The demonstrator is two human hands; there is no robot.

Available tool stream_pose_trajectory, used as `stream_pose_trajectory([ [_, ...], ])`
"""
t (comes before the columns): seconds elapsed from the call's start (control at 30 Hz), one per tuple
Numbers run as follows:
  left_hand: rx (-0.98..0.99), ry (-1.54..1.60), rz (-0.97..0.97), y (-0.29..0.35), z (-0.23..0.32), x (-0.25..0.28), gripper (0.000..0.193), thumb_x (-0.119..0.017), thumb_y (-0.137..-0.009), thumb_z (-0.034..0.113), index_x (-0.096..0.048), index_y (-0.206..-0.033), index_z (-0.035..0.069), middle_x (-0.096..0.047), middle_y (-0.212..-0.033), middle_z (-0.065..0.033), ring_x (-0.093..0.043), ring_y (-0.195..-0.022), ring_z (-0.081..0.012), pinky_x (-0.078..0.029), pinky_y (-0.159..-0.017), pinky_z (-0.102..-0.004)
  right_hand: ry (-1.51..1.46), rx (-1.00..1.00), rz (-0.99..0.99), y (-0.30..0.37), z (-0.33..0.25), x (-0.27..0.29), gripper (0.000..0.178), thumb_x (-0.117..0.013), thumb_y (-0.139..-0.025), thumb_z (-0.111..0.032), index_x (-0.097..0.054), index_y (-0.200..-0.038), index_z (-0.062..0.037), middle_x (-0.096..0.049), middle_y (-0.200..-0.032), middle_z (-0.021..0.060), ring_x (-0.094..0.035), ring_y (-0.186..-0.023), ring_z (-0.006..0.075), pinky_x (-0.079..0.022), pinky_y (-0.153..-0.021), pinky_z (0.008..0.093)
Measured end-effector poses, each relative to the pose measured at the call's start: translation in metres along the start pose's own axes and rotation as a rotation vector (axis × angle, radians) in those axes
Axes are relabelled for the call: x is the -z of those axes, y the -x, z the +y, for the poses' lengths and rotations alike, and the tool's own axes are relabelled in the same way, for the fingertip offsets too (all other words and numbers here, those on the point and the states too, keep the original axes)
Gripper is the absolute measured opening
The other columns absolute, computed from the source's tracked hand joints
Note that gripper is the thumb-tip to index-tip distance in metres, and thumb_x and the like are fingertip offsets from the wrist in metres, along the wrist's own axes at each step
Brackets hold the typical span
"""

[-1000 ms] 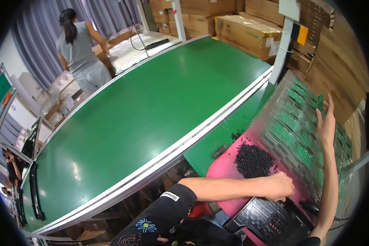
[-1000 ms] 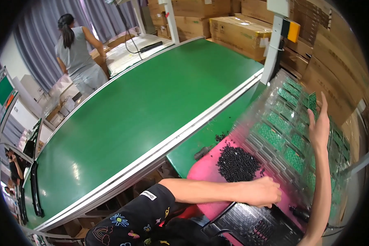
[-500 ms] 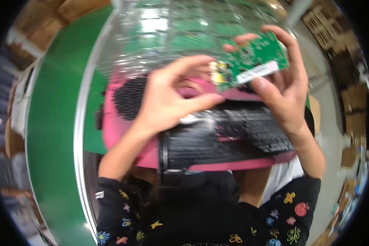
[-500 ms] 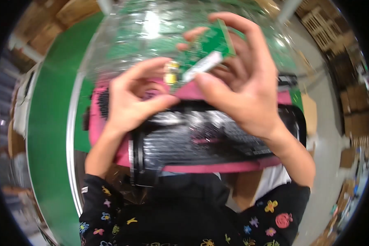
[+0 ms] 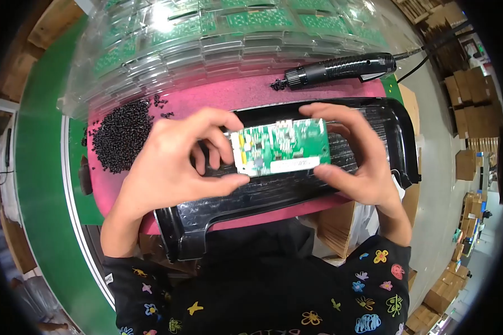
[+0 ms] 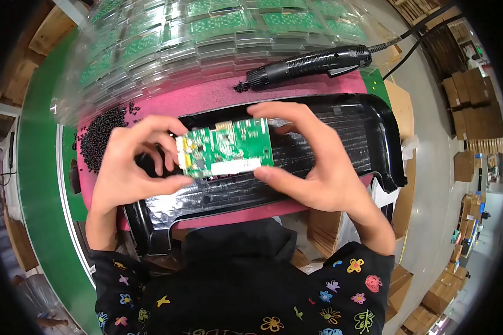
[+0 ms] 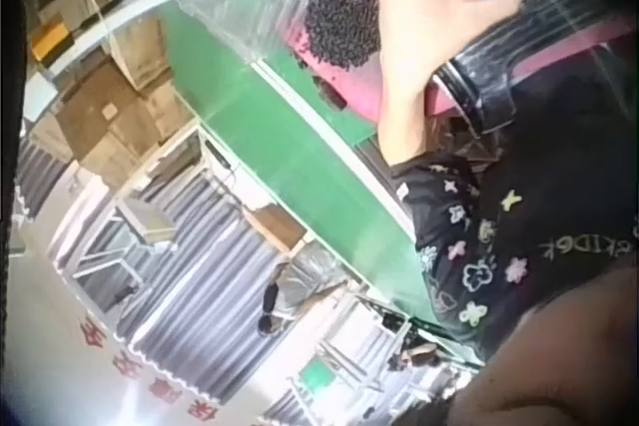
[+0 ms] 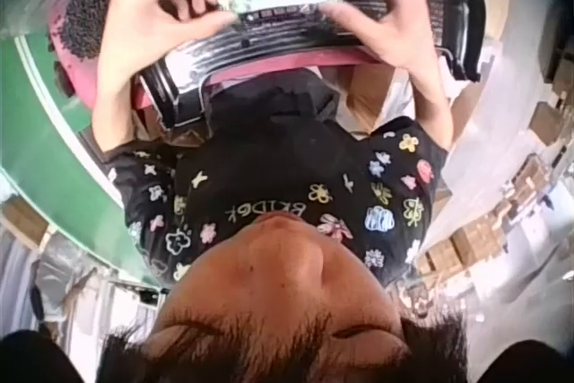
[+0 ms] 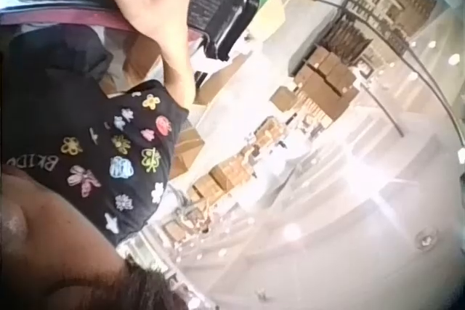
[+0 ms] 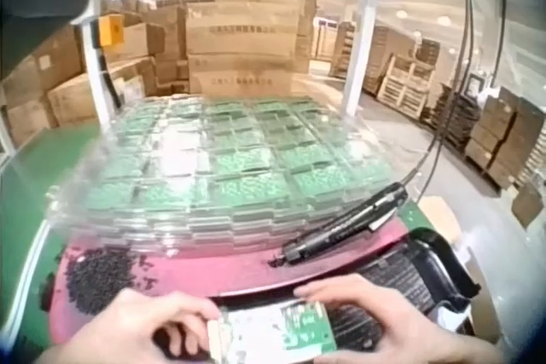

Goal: Assembling circuit boards into plastic housings using an electric screwdriver and preparing them for packaging.

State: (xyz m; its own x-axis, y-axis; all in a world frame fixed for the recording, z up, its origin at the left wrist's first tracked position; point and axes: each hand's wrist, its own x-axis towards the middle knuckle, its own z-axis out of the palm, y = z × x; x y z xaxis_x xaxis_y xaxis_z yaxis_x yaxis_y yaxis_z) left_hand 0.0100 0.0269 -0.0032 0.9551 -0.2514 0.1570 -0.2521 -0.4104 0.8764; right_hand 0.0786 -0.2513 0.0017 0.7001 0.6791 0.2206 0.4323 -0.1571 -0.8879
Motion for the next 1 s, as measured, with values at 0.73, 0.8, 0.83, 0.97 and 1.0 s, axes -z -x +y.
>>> stream_pose_trajectory([
  [0.73, 0.178, -0.457, -0.318, -0.011, 0.007, -0.008, 0.047, -0.083, -0.066, 0.024, -0.056, -0.099, 0.003, -0.058, -0.057, -0.0078, -0.062, -0.055, -0.0277, -0.046, -0.052, -0.0392, 0.530, 0.068, -0.153, 0.009, 0.024, -0.004, 0.056, -0.081, -0.071, -0.018, -0.059, -0.120, -0.0055, -0.050, -0.128, 0.0137, -0.047, -0.119, 0.0366, -0.039, -0.101, 0.0462],
  [0.8, 0.176, -0.457, -0.321, -0.011, 0.006, -0.008, 0.047, -0.083, -0.067, 0.024, -0.056, -0.099, 0.003, -0.058, -0.057, -0.0081, -0.062, -0.055, -0.0282, -0.046, -0.053, -0.0391, 0.539, 0.064, -0.158, 0.009, 0.023, -0.005, 0.056, -0.081, -0.071, -0.018, -0.059, -0.120, -0.0056, -0.051, -0.128, 0.0137, -0.047, -0.119, 0.0367, -0.040, -0.101, 0.0462],
  [0.83, 0.172, -0.465, -0.325, -0.011, 0.006, -0.008, 0.048, -0.083, -0.067, 0.025, -0.056, -0.100, 0.003, -0.058, -0.056, -0.0087, -0.063, -0.056, -0.0288, -0.046, -0.053, -0.0391, 0.535, 0.055, -0.157, 0.009, 0.023, -0.005, 0.056, -0.081, -0.070, -0.018, -0.059, -0.121, -0.0060, -0.051, -0.128, 0.0136, -0.046, -0.119, 0.0364, -0.039, -0.101, 0.0461],
  [0.97, 0.103, -0.472, -0.245, -0.005, -0.004, -0.011, 0.051, -0.086, -0.061, 0.023, -0.056, -0.099, 0.008, -0.050, -0.054, -0.0016, -0.053, -0.046, -0.0220, -0.037, -0.047, -0.0345, 0.527, 0.032, -0.148, 0.009, 0.022, -0.007, 0.057, -0.081, -0.069, -0.017, -0.059, -0.121, -0.0077, -0.051, -0.128, 0.0129, -0.046, -0.120, 0.0355, -0.039, -0.102, 0.0455],
  [1.0, 0.109, -0.476, -0.241, -0.004, -0.005, -0.010, 0.051, -0.086, -0.061, 0.023, -0.056, -0.099, 0.008, -0.050, -0.054, -0.0016, -0.053, -0.046, -0.0220, -0.037, -0.047, -0.0345, 0.522, 0.039, -0.151, 0.008, 0.020, -0.007, 0.057, -0.081, -0.069, -0.017, -0.059, -0.121, -0.0077, -0.051, -0.128, 0.0129, -0.046, -0.120, 0.0355, -0.039, -0.102, 0.0455],
])
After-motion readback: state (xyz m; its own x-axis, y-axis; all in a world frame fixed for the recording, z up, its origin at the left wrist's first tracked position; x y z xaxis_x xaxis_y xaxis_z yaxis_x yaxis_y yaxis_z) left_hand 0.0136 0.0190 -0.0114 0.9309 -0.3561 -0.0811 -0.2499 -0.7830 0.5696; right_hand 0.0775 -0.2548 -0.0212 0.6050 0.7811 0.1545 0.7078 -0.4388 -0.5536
